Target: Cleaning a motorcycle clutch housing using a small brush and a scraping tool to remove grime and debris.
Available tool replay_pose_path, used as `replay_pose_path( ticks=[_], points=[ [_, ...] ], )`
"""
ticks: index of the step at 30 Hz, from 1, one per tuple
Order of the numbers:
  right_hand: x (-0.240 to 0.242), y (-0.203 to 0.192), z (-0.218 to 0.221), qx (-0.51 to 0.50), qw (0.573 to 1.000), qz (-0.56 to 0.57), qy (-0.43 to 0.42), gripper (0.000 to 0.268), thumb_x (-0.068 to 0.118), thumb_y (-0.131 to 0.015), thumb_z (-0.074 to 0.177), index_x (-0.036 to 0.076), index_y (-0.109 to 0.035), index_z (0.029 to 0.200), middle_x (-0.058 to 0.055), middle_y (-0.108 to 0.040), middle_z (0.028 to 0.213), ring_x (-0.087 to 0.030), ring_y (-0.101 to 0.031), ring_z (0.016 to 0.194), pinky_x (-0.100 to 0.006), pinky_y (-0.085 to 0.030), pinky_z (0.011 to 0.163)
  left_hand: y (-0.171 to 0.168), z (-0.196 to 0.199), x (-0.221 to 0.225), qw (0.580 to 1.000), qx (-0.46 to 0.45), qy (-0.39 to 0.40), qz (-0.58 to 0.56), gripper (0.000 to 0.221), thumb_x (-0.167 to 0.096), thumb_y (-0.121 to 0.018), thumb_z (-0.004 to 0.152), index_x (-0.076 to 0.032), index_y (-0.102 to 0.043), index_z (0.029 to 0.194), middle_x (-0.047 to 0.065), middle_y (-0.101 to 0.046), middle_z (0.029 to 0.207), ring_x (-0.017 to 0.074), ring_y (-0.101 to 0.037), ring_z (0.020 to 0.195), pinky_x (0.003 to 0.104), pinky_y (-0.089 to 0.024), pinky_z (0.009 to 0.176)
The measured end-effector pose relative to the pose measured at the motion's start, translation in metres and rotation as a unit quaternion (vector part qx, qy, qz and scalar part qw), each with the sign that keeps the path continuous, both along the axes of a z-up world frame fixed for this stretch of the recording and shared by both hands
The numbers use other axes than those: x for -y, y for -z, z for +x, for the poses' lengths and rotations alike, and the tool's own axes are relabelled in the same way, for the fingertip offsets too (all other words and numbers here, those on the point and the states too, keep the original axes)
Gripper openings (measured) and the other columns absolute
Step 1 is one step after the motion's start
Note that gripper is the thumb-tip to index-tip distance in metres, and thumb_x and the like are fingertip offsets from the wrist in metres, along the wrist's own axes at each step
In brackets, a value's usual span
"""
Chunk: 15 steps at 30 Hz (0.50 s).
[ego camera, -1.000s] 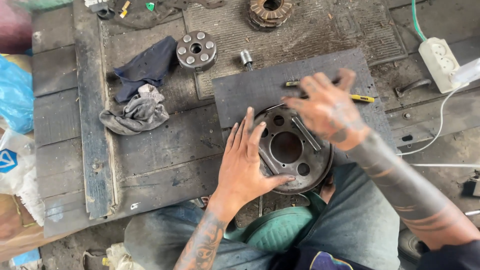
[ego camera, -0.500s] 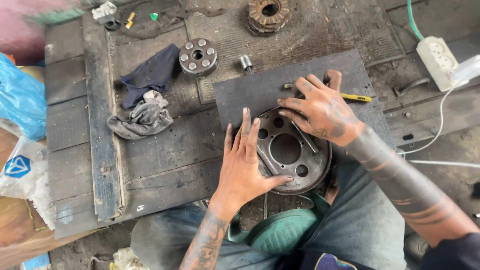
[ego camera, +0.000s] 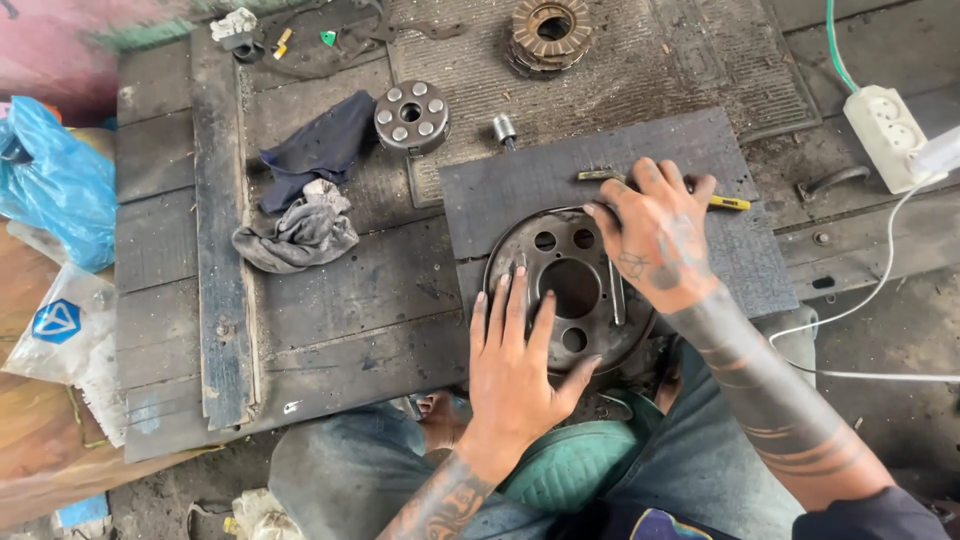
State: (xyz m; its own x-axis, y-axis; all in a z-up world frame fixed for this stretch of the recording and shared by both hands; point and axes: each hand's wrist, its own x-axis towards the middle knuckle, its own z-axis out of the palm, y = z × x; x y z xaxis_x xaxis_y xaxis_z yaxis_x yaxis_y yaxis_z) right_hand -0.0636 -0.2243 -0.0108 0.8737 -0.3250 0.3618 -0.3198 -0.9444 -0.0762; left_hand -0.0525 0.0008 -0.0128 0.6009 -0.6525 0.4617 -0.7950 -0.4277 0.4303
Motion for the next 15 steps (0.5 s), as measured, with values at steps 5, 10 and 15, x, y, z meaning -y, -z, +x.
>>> replay_pose_path(
  ticks=[5,10,15],
  points=[
    [0.015,0.006,0.006,0.004,0.998,0.048,-0.033,0.016,0.032,-0.077,0.096,0.019,-0.069,0.092,-0.002,-0.052,0.091,-0.025,-0.053,0.087,-0.043,-0.036,0.086,0.003,-0.001,0.001,1.0,0.0,0.005,0.005,0.073,-0.056,-0.07,0.083,-0.002,-0.064,0.132,0.029,-0.048,0.151,0.0456,-0.049,0.139,0.06,-0.027,0.119],
    [0.012,0.021,0.028,0.041,0.988,0.099,-0.109,0.016,0.033,-0.081,0.089,0.021,-0.069,0.087,-0.001,-0.054,0.087,-0.025,-0.057,0.086,-0.044,-0.036,0.087,0.002,0.001,-0.001,1.0,-0.015,0.015,0.005,0.069,-0.049,-0.07,0.084,0.001,-0.063,0.132,0.03,-0.047,0.152,0.0479,-0.047,0.14,0.061,-0.024,0.119],
    [0.031,0.004,0.032,0.019,0.989,0.015,-0.148,0.017,0.036,-0.083,0.09,0.023,-0.072,0.085,0.001,-0.059,0.088,-0.02,-0.058,0.086,-0.042,-0.035,0.089,0.001,0.003,-0.005,0.999,-0.042,0.027,0.009,0.07,-0.047,-0.07,0.085,0.002,-0.061,0.135,0.03,-0.046,0.152,0.0481,-0.045,0.141,0.061,-0.024,0.12]
  ],
)
